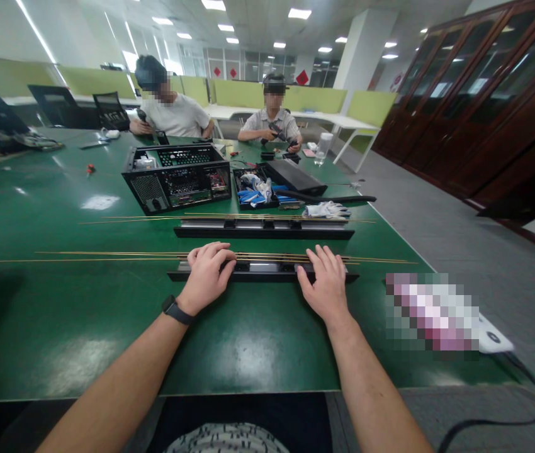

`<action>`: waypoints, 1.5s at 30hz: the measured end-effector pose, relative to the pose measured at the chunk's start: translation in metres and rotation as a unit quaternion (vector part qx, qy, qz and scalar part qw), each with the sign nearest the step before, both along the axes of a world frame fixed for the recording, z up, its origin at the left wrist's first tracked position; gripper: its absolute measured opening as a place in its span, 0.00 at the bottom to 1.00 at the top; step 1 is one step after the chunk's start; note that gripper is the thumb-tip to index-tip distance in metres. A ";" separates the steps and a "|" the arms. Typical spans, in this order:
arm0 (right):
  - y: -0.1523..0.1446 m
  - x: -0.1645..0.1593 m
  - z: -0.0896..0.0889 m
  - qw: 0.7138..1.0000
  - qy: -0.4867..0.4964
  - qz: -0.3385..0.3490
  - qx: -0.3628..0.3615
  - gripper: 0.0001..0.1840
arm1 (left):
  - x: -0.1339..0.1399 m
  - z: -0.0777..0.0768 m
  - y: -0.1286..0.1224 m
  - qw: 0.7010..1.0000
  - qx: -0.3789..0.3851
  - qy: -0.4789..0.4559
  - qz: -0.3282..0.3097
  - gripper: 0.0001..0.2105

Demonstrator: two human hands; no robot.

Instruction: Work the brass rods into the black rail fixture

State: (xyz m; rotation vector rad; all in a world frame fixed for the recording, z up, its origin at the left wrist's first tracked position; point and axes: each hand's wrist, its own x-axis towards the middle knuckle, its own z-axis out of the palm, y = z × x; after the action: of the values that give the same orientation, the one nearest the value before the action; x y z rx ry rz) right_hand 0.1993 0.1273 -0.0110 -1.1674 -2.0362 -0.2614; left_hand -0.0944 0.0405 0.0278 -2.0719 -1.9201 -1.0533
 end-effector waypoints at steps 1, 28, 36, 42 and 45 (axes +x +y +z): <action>0.000 0.000 0.000 1.000 0.001 0.000 0.001 0.25 | 0.000 -0.001 0.000 1.000 -0.002 0.002 0.000 0.06; -0.001 -0.001 0.002 1.000 -0.001 -0.003 0.001 0.25 | 0.000 0.003 -0.001 1.000 -0.014 -0.009 0.011 0.06; 0.016 0.006 -0.010 1.000 -0.009 0.000 0.029 0.31 | 0.000 0.006 -0.003 0.999 -0.015 -0.023 0.016 0.04; 0.031 0.011 -0.022 1.000 -0.012 -0.017 0.008 0.39 | -0.002 0.003 -0.001 0.999 -0.009 -0.034 0.007 0.03; 0.031 0.011 -0.020 1.000 -0.015 -0.021 0.009 0.41 | -0.001 0.003 -0.001 0.999 -0.010 -0.034 0.003 0.03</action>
State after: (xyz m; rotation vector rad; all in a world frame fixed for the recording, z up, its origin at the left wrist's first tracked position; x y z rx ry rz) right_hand 0.2099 0.1584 -0.0308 -1.2026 -2.0323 -0.3200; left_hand -0.0954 0.0395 0.0306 -2.0659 -1.9748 -1.1229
